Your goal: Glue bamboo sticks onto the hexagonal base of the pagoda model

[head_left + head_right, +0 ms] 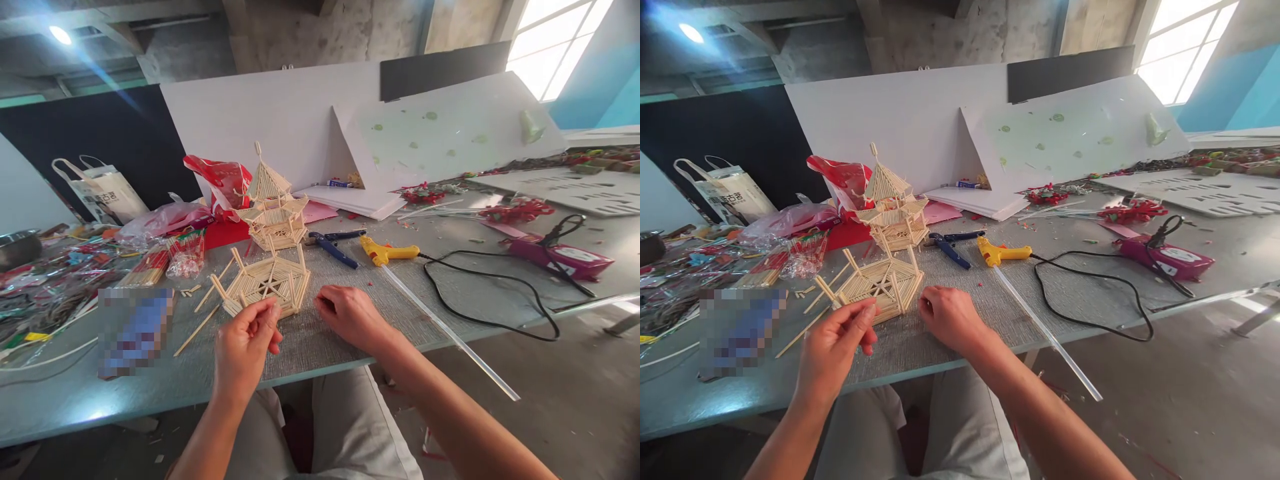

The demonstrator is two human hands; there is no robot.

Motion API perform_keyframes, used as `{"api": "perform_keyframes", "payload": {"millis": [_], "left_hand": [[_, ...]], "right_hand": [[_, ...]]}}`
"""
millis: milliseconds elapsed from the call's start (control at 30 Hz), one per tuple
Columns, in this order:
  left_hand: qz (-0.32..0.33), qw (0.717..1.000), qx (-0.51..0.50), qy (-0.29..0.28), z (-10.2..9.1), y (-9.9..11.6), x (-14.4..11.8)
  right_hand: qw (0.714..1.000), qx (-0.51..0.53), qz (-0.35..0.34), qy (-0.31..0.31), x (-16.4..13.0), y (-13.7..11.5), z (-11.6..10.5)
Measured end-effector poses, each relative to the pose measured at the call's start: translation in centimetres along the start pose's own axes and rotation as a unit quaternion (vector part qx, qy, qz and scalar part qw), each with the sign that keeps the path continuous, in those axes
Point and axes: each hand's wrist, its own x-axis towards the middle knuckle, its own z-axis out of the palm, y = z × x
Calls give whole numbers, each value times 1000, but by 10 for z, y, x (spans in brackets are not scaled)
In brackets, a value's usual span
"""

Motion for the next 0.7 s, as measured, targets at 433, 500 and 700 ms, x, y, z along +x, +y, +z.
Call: {"api": "perform_keyframes", "payload": {"millis": [433, 500, 700], "left_hand": [[-58, 996, -51, 53, -8, -6, -21], [-58, 997, -45, 37, -8, -9, -18], [-10, 999, 36, -16, -3, -14, -2]], "right_hand": [[994, 79, -75, 15, 0, -6, -1], [992, 74, -98, 12, 1, -8, -1], [991, 33, -126, 9, 2, -10, 3]]}}
